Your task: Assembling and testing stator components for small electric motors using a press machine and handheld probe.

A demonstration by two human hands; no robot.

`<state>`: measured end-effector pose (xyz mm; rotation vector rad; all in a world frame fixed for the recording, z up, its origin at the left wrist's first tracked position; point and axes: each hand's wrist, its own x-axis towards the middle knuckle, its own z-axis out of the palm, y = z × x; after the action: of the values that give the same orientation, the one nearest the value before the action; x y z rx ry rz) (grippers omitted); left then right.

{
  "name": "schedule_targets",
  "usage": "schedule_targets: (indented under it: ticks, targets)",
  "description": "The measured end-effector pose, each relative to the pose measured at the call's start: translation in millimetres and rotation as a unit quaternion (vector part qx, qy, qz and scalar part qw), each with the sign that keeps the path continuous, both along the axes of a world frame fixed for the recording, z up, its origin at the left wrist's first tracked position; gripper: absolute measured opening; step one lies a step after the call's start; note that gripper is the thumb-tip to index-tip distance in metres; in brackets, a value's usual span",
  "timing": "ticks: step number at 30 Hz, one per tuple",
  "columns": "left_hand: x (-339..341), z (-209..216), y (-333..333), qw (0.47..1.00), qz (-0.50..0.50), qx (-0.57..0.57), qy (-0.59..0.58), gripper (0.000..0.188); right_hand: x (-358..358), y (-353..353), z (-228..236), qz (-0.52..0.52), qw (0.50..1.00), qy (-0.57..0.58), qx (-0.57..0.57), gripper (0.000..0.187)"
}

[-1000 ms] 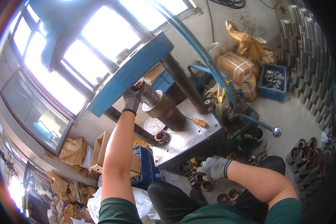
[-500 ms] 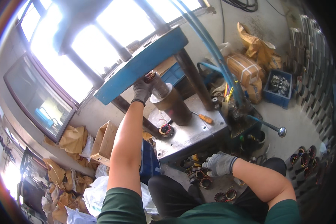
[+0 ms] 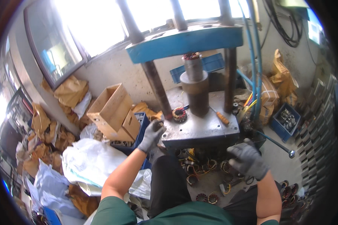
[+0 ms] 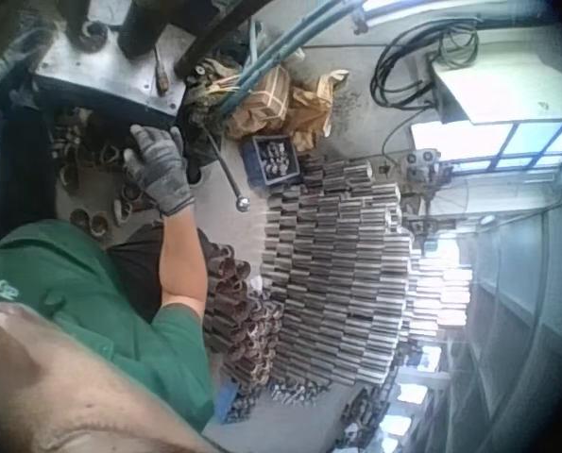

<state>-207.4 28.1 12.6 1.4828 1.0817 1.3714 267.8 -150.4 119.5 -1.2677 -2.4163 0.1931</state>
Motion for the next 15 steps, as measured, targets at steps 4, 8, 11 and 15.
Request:
schedule_targets:
  ticks: [4, 8, 11, 15]
  targets:
    - [-74.7, -146.9, -94.3, 0.978, 0.129, -0.146, 0.079, 0.033, 32.3, -26.5, 15.0, -0.076, 0.979, 0.091, 0.166, 0.044]
    - [-96.4, -259.5, -205.4, 0.906, 0.196, -0.291, 0.237, 0.049, 125.9, -65.9, -21.7, -0.226, 0.914, 0.159, 0.298, 0.044]
    - [-90.7, -303.8, -261.4, 0.851, 0.174, -0.309, 0.386, 0.057, 224.8, -74.0, -50.7, -0.238, 0.921, 0.099, 0.291, 0.038]
    - [-71.2, -345.3, -285.1, 0.826, 0.204, -0.365, 0.378, 0.057, 272.6, -97.0, -96.4, -0.360, 0.860, -0.050, 0.358, 0.038]
